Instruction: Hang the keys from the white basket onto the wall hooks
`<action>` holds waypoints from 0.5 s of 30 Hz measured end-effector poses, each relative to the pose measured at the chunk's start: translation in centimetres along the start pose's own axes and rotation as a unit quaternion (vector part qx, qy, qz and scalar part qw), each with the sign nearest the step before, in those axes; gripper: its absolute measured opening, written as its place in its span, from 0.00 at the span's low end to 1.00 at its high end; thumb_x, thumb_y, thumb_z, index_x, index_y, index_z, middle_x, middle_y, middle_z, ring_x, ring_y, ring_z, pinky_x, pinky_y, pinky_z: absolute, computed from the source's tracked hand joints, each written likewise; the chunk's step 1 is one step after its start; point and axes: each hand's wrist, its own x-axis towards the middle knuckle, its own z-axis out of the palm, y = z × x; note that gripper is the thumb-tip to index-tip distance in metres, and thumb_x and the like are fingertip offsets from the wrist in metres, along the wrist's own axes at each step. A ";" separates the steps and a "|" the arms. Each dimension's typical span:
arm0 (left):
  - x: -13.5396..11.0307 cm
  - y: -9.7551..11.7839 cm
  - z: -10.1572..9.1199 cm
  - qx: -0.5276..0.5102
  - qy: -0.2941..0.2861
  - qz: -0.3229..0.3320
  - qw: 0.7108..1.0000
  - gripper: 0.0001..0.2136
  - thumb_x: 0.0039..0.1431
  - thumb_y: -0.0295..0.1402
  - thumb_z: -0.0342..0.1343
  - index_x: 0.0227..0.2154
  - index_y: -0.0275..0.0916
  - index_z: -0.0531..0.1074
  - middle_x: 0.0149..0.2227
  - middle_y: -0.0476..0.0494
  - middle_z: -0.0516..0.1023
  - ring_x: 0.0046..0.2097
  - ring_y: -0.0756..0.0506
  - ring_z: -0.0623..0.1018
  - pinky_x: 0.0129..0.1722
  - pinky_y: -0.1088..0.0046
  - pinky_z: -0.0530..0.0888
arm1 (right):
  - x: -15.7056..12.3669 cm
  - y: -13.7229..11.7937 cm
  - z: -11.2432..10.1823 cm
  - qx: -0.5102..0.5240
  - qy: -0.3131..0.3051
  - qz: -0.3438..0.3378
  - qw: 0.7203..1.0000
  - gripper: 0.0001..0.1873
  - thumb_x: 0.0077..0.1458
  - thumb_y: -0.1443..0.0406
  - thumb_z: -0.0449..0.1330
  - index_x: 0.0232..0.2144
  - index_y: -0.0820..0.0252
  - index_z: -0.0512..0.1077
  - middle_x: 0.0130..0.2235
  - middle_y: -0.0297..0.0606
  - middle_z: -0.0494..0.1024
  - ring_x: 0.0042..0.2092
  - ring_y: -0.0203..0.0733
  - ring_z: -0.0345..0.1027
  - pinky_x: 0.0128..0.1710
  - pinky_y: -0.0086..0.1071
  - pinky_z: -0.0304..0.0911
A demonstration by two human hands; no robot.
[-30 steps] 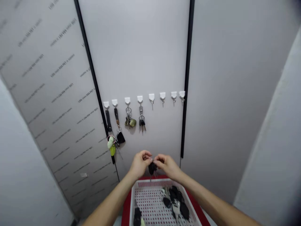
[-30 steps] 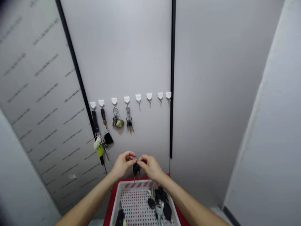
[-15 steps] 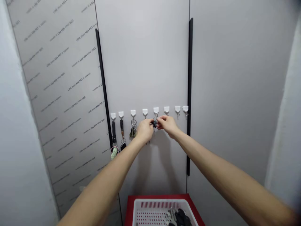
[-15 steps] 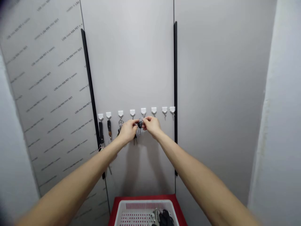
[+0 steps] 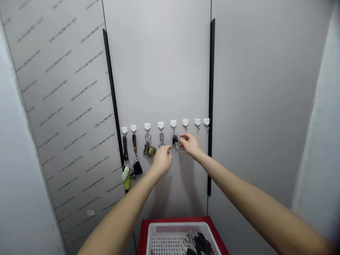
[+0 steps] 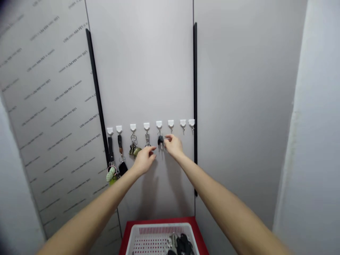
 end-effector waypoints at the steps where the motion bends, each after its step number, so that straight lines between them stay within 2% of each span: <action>1: -1.5 -0.7 0.7 -0.018 -0.014 -0.008 1.000 0.15 0.41 0.25 0.45 0.36 0.35 0.64 0.35 0.43 0.68 0.34 0.50 0.67 0.37 0.74 0.62 | -1.2 1.1 -0.2 -0.042 -0.005 -0.026 0.999 0.13 0.40 0.68 0.48 0.32 0.63 0.63 0.25 0.34 0.69 0.23 0.30 0.61 0.24 0.26 0.58; 2: -3.1 -1.5 1.5 -0.037 -0.033 -0.022 0.999 0.15 0.41 0.25 0.45 0.36 0.35 0.64 0.35 0.44 0.68 0.34 0.50 0.67 0.37 0.74 0.62 | -2.7 2.5 -0.3 -0.083 -0.029 -0.047 0.995 0.13 0.40 0.67 0.48 0.32 0.63 0.63 0.26 0.35 0.69 0.24 0.31 0.61 0.25 0.26 0.57; 4: -6.8 -3.3 3.7 -0.072 -0.080 -0.065 0.992 0.14 0.41 0.25 0.45 0.36 0.36 0.64 0.35 0.44 0.67 0.34 0.51 0.67 0.37 0.74 0.63 | -6.5 5.6 -0.4 -0.149 -0.129 -0.062 0.978 0.11 0.41 0.67 0.47 0.29 0.64 0.65 0.26 0.36 0.70 0.26 0.32 0.62 0.28 0.26 0.56; 6: -10.5 -4.8 6.1 -0.094 -0.128 -0.122 0.980 0.14 0.41 0.25 0.45 0.35 0.35 0.64 0.34 0.44 0.68 0.34 0.51 0.67 0.37 0.74 0.63 | -10.7 8.9 -0.3 -0.211 -0.248 -0.050 0.944 0.10 0.41 0.69 0.46 0.26 0.64 0.66 0.25 0.37 0.71 0.27 0.33 0.62 0.28 0.26 0.55; 8: -13.8 -5.8 8.4 -0.100 -0.168 -0.169 0.966 0.14 0.41 0.25 0.45 0.35 0.34 0.64 0.34 0.43 0.68 0.34 0.50 0.67 0.38 0.74 0.62 | -14.6 11.7 -0.4 -0.286 -0.325 -0.031 0.901 0.11 0.40 0.70 0.46 0.24 0.63 0.67 0.25 0.38 0.71 0.27 0.35 0.62 0.27 0.27 0.54; 11: -17.2 -6.2 10.8 -0.101 -0.205 -0.165 0.960 0.14 0.40 0.24 0.44 0.34 0.35 0.64 0.36 0.44 0.66 0.36 0.50 0.66 0.39 0.75 0.62 | -18.7 14.2 -0.6 -0.384 -0.367 -0.049 0.846 0.11 0.39 0.70 0.47 0.26 0.63 0.67 0.29 0.42 0.71 0.33 0.39 0.62 0.32 0.30 0.53; 15: -18.8 -5.8 11.9 -0.082 -0.192 -0.116 0.971 0.16 0.39 0.21 0.41 0.34 0.37 0.63 0.39 0.46 0.62 0.41 0.51 0.63 0.42 0.78 0.59 | -20.5 14.9 -0.5 -0.411 -0.376 -0.103 0.824 0.14 0.42 0.68 0.47 0.33 0.62 0.65 0.35 0.43 0.68 0.39 0.42 0.57 0.39 0.32 0.48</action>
